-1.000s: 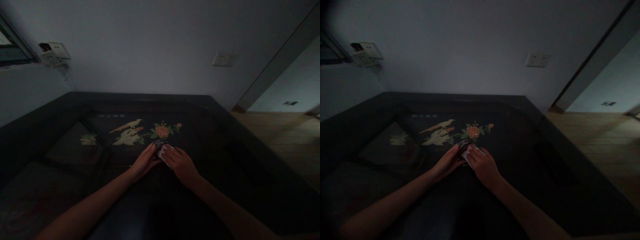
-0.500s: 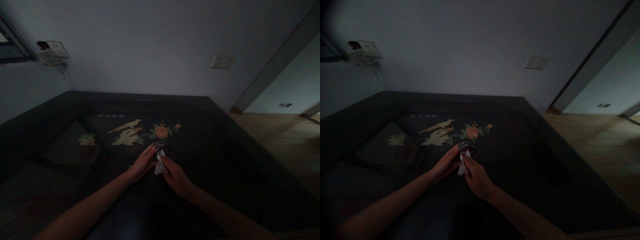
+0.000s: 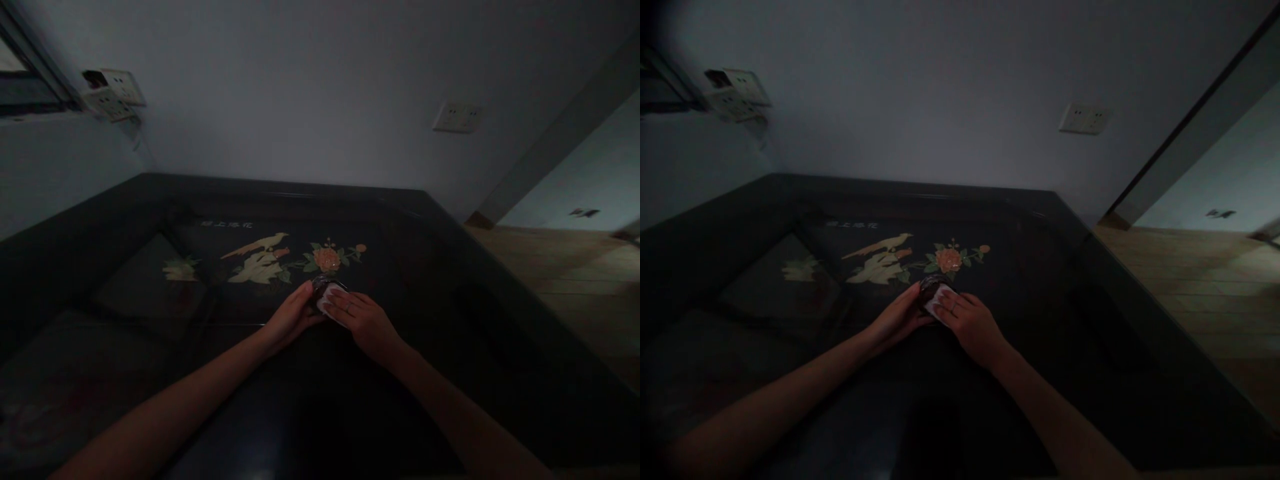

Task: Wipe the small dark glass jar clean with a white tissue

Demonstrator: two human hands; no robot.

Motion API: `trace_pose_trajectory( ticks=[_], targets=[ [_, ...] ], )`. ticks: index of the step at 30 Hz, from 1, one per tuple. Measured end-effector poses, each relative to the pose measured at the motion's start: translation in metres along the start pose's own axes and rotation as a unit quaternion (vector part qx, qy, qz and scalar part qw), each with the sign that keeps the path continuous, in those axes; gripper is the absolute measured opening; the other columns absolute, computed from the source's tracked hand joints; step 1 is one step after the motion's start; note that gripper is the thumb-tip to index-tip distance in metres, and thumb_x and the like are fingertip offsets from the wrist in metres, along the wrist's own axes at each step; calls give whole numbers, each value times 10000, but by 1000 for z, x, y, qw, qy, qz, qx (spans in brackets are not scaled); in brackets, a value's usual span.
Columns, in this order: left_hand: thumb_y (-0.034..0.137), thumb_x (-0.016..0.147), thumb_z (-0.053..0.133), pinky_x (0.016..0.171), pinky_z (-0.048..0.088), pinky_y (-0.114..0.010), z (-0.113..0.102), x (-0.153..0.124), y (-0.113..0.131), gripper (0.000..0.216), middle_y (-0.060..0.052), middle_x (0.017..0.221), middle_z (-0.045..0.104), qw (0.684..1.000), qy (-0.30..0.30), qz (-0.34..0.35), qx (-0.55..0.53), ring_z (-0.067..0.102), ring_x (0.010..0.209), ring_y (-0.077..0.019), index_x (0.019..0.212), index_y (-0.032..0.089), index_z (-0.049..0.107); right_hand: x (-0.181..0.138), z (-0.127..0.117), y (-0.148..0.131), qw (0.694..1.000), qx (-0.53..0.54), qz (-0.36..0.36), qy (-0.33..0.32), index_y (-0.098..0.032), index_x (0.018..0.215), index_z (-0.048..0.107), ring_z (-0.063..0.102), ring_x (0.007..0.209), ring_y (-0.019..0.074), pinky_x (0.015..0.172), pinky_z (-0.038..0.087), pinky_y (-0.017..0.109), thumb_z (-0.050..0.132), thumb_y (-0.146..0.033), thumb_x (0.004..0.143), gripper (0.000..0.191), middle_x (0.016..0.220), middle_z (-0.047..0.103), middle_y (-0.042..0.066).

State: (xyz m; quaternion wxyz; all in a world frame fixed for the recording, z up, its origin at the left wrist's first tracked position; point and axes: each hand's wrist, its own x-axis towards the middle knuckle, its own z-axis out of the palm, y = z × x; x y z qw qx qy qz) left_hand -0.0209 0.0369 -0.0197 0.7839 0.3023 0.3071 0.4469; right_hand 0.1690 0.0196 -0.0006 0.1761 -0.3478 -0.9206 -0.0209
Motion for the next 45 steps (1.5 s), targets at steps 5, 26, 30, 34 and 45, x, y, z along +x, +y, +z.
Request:
trace_pose_trajectory(
  ticks=[5, 26, 30, 34, 45],
  targets=[
    [430, 826, 608, 843, 483, -359, -1, 1, 0, 336, -97, 1119, 635, 1000, 13, -13, -13, 608, 948, -201, 1063, 191, 611, 1, 5, -7, 998, 59, 28, 10, -184, 1250, 569, 560, 1168, 197, 931, 486, 378, 415, -62, 898, 403, 1234, 634, 89],
    [414, 788, 656, 812, 487, -336, 6, -4, 2, 388, -99, 1162, 610, 999, 10, 23, 35, 553, 1046, -228, 1117, 213, 611, 2, -1, -14, 997, -59, 34, -28, -166, 1277, 530, 475, 1269, 273, 973, 448, 473, 462, -81, 892, 400, 1334, 551, 132],
    [409, 783, 663, 830, 482, -353, 6, -5, 1, 390, -103, 1174, 616, 999, 3, 15, 33, 558, 1062, -244, 1118, 216, 615, 1, 4, -22, 997, -35, 56, -28, -162, 1295, 514, 506, 1233, 258, 926, 502, 403, 450, -65, 887, 425, 1306, 570, 137],
    [400, 785, 665, 802, 481, -313, 4, -5, 1, 393, -97, 1166, 626, 999, 7, 16, 43, 567, 1049, -230, 1128, 217, 613, 1, 8, -29, 993, 70, 87, -28, -118, 1310, 496, 530, 1194, 236, 1020, 453, 391, 449, -46, 848, 469, 1288, 572, 145],
    [419, 821, 620, 803, 474, -303, 3, -4, -1, 367, -83, 1189, 617, 999, 16, 25, 44, 572, 1044, -220, 1139, 237, 607, 1, 8, -26, 992, 102, 64, -42, -74, 1338, 451, 487, 1257, 219, 1036, 439, 354, 423, -51, 860, 479, 1346, 527, 159]
  ],
)
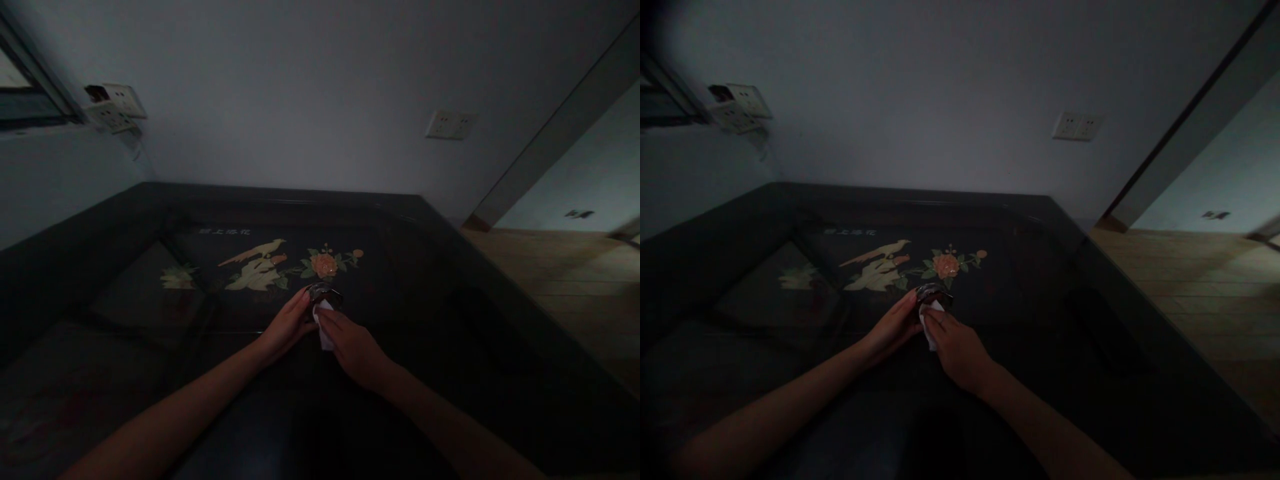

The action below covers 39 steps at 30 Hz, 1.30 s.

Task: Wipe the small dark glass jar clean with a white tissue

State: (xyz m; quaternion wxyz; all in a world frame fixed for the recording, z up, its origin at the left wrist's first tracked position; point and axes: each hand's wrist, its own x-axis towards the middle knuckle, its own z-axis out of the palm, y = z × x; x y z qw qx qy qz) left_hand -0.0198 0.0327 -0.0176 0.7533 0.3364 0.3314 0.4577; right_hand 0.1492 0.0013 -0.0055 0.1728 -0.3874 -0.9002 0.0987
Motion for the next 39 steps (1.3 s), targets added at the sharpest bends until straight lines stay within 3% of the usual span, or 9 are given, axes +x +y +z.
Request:
trace_pose_trajectory(
  ticks=[5, 10, 13, 17, 22, 29, 32, 34, 39],
  targets=[
    [380, 821, 631, 836, 474, -334, -3, 2, -3, 369, -90, 1198, 605, 1000, -21, 4, -12, 544, 1077, -223, 1161, 240, 602, 1, -10, 2, 984, -176, -4, 10, -169, 1296, 507, 470, 1274, 255, 926, 498, 411, 432, -73, 905, 409, 1344, 545, 121],
    [377, 827, 623, 876, 460, -359, -2, 2, -4, 368, -89, 1229, 593, 1000, -25, 9, -10, 537, 1097, -230, 1170, 245, 597, 1, -6, -5, 978, -206, 30, 6, -136, 1314, 484, 453, 1283, 275, 922, 498, 440, 405, -74, 915, 411, 1381, 502, 139],
    [380, 820, 632, 870, 462, -350, -1, 1, -2, 375, -94, 1223, 601, 1000, -19, 0, -2, 541, 1104, -237, 1164, 235, 602, 0, 0, -6, 986, -158, 44, 13, -131, 1317, 487, 462, 1269, 271, 938, 498, 414, 431, -68, 894, 431, 1359, 521, 143],
    [394, 804, 648, 835, 471, -313, 0, 0, 0, 404, -87, 1209, 611, 1000, -10, -9, 11, 554, 1089, -232, 1174, 238, 598, -1, 4, -6, 998, 21, 46, 30, -121, 1315, 487, 483, 1241, 225, 1060, 408, 377, 464, -63, 845, 474, 1315, 546, 135],
    [404, 777, 675, 767, 477, -265, 0, 0, 0, 438, -82, 1185, 622, 1000, 5, -1, 9, 575, 1040, -217, 1175, 236, 598, 0, 11, -7, 977, 185, 70, 79, -139, 1298, 488, 489, 1244, 227, 1046, 416, 406, 483, -129, 840, 457, 1316, 533, 150],
    [396, 796, 654, 796, 486, -299, -2, 3, -1, 386, -81, 1181, 617, 1000, -7, 1, -13, 566, 1037, -210, 1146, 239, 610, 1, 2, 2, 997, -69, 6, 14, -143, 1322, 485, 508, 1222, 248, 991, 461, 429, 427, -68, 872, 460, 1297, 571, 126],
    [385, 806, 647, 824, 486, -325, -1, 2, 0, 360, -87, 1193, 610, 999, -20, 7, -25, 563, 1041, -209, 1131, 232, 614, 2, -5, 6, 986, -161, -10, 30, -185, 1305, 499, 456, 1281, 252, 1060, 357, 528, 402, -105, 921, 404, 1335, 555, 98],
    [387, 801, 653, 828, 487, -329, 1, 1, 0, 359, -85, 1191, 610, 999, -16, 6, -29, 565, 1033, -205, 1122, 232, 615, 2, -5, 6, 981, -190, -11, 37, -181, 1308, 492, 431, 1304, 251, 1082, 307, 555, 394, -117, 933, 393, 1353, 540, 103],
    [401, 796, 654, 852, 483, -354, 0, 1, 1, 360, -91, 1201, 607, 1000, -11, 0, -25, 562, 1042, -214, 1107, 225, 616, 1, 1, 0, 983, -182, 14, 27, -149, 1326, 475, 429, 1304, 271, 1015, 407, 507, 414, -84, 909, 427, 1367, 522, 127]
  ],
)
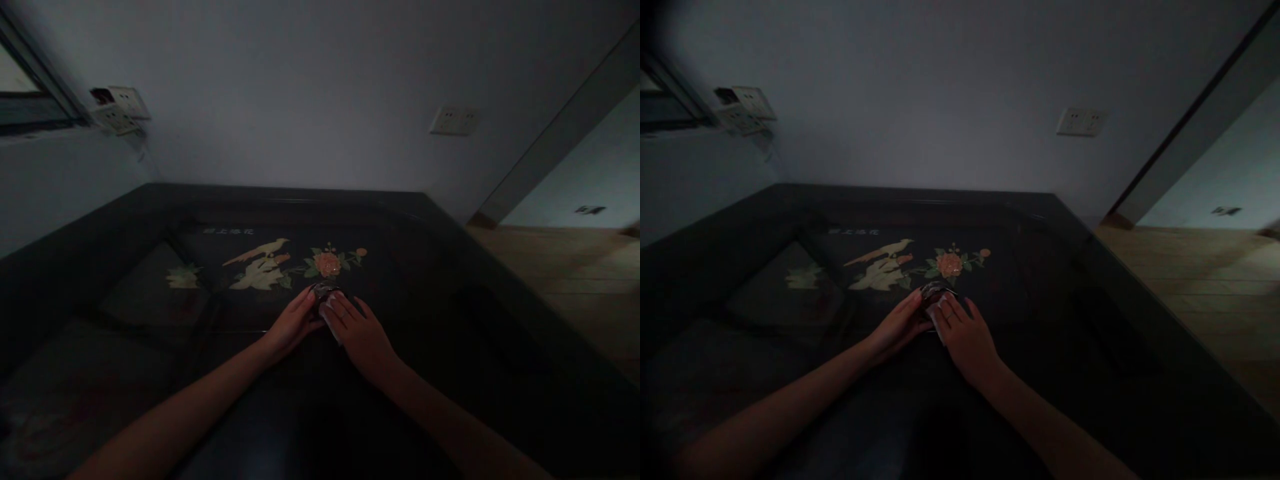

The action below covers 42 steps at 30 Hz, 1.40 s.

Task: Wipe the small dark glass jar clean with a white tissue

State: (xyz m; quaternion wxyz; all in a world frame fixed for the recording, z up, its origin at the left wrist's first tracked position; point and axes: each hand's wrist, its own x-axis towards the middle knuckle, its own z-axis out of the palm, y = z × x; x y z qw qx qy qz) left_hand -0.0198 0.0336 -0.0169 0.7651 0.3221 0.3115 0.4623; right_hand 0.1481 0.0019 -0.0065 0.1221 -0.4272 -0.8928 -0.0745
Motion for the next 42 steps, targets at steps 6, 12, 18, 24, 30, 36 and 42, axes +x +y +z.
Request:
trace_pose_trajectory(
  ticks=[6, 12, 18, 24, 30, 36, 42],
  targets=[
    [404, 776, 675, 812, 484, -319, 0, -1, 1, 426, -93, 1173, 623, 1000, 10, -11, 17, 569, 1053, -228, 1154, 227, 592, -1, 0, -5, 974, 222, 40, -1, -132, 1316, 489, 492, 1241, 225, 1044, 416, 411, 442, -38, 817, 509, 1332, 542, 129],
    [397, 760, 694, 833, 475, -306, 3, -2, 2, 458, -82, 1151, 635, 1000, 29, -5, 11, 572, 1065, -228, 1169, 224, 582, -2, 4, -10, 910, 405, 77, 33, -114, 1329, 448, 471, 1274, 216, 1067, 397, 395, 483, -112, 820, 510, 1348, 520, 152],
    [392, 791, 661, 824, 478, -324, 3, -3, 4, 421, -88, 1181, 618, 1000, 14, -15, 14, 573, 1050, -227, 1172, 234, 582, -1, -2, -2, 964, 264, 36, -11, -107, 1338, 456, 485, 1261, 205, 1056, 414, 378, 434, -58, 829, 512, 1345, 532, 144],
    [376, 783, 673, 854, 475, -358, 2, -1, 2, 363, -86, 1170, 616, 1000, 2, -6, -2, 553, 1064, -226, 1109, 226, 617, 2, -8, 7, 999, 43, -14, 0, -179, 1282, 527, 482, 1263, 258, 1014, 423, 488, 446, -66, 887, 419, 1328, 562, 112],
    [377, 811, 642, 878, 465, -356, 0, -1, 0, 347, -80, 1210, 603, 1000, -5, -3, -3, 542, 1090, -217, 1131, 246, 612, 0, -1, 1, 1000, 2, -9, 3, -134, 1313, 487, 438, 1295, 279, 1042, 378, 523, 408, -73, 910, 415, 1371, 512, 143],
    [386, 799, 654, 867, 468, -344, -2, 0, -1, 351, -74, 1177, 627, 1000, -5, -3, 8, 558, 1079, -226, 1119, 243, 627, -1, -1, -5, 988, 153, 35, -5, -128, 1327, 479, 492, 1239, 252, 1020, 436, 438, 432, -57, 858, 477, 1336, 536, 147],
    [395, 802, 650, 816, 476, -311, -2, -1, 0, 389, -70, 1164, 635, 1000, 11, -10, 12, 593, 1027, -222, 1161, 256, 602, -4, 2, -10, 930, 359, 69, 16, -94, 1329, 449, 477, 1267, 240, 1053, 414, 418, 505, -149, 834, 501, 1348, 516, 178]
  ],
)
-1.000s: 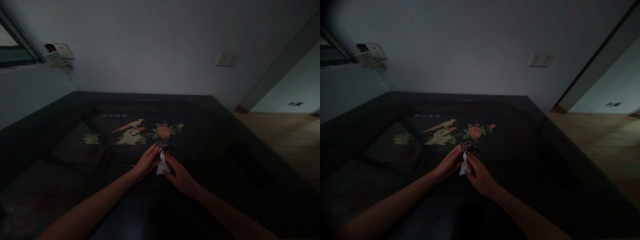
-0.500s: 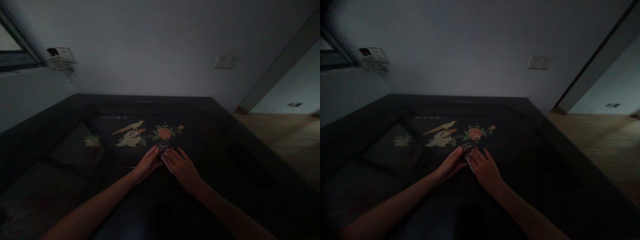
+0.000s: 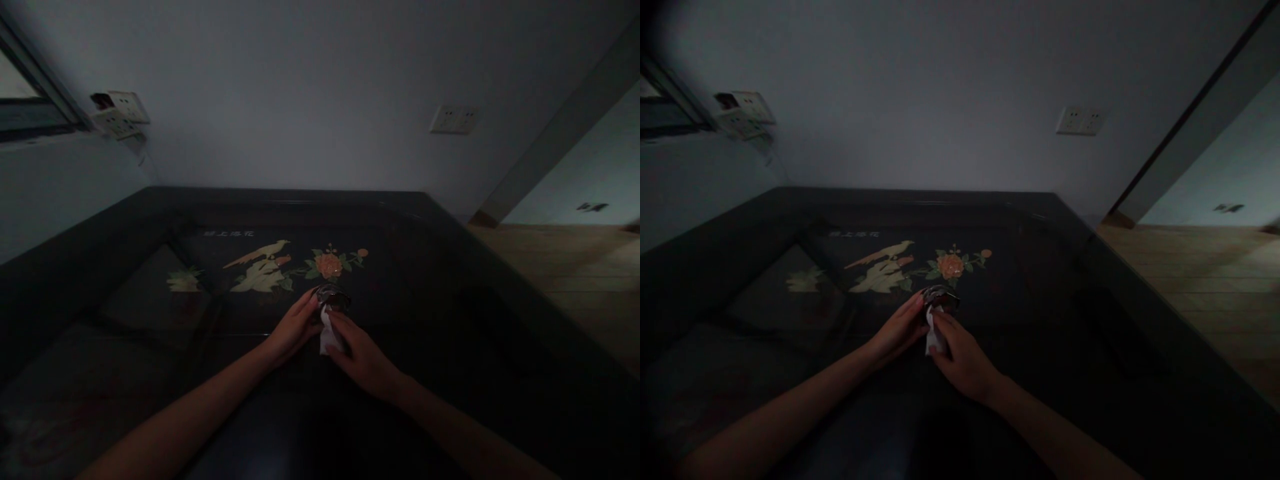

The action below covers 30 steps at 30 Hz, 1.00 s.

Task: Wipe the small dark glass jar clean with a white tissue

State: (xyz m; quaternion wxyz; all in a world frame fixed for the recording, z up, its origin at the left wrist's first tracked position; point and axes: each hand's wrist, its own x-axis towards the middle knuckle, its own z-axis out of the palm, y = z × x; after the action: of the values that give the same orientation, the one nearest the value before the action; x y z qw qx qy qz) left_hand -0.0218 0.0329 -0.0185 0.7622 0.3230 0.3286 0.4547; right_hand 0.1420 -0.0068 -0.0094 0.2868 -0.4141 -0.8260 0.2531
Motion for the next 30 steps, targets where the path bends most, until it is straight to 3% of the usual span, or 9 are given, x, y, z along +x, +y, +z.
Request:
trace_pose_trajectory(
  ticks=[7, 13, 17, 21, 25, 30],
  targets=[
    [397, 790, 661, 819, 484, -317, 3, 0, 4, 397, -86, 1180, 617, 1000, -2, -3, -3, 578, 1029, -214, 1144, 230, 600, 3, -8, 3, 989, -133, -41, -43, -121, 1365, 425, 473, 1266, 219, 1054, 417, 390, 440, -70, 824, 544, 1358, 514, 139],
    [411, 782, 666, 829, 487, -329, 7, -1, 4, 360, -92, 1192, 608, 1000, -11, -2, -13, 551, 1071, -217, 1084, 220, 625, 7, -20, 11, 943, -317, -98, -31, -178, 1294, 515, 491, 1254, 242, 990, 450, 447, 460, -65, 882, 431, 1337, 554, 104],
    [411, 775, 672, 854, 477, -346, 8, -1, 4, 368, -96, 1209, 598, 1000, -12, 0, -15, 539, 1098, -227, 1084, 216, 627, 6, -19, 13, 930, -351, -101, -23, -178, 1298, 510, 479, 1266, 249, 957, 466, 438, 476, -69, 882, 431, 1354, 538, 110],
    [397, 788, 661, 887, 464, -363, 7, -1, 5, 347, -89, 1199, 606, 1000, -15, -4, -12, 542, 1102, -228, 1086, 222, 627, 6, -12, 9, 954, -290, -69, -25, -165, 1320, 491, 515, 1212, 237, 962, 478, 414, 453, -47, 865, 471, 1305, 567, 125],
    [406, 801, 644, 851, 473, -338, 4, -1, 4, 358, -81, 1163, 626, 1000, -14, 0, 3, 570, 1059, -223, 1111, 230, 616, 2, -4, 4, 991, -127, -36, -18, -114, 1341, 454, 467, 1255, 218, 1068, 402, 393, 440, -18, 795, 555, 1335, 523, 141],
    [403, 784, 667, 792, 482, -300, 3, 0, 1, 401, -78, 1124, 643, 1000, 11, -1, 1, 598, 1009, -217, 1141, 234, 596, -2, 4, 2, 1000, 15, 0, -5, -77, 1372, 391, 409, 1321, 229, 1087, 374, 415, 467, -101, 816, 561, 1403, 448, 187]
  ],
)
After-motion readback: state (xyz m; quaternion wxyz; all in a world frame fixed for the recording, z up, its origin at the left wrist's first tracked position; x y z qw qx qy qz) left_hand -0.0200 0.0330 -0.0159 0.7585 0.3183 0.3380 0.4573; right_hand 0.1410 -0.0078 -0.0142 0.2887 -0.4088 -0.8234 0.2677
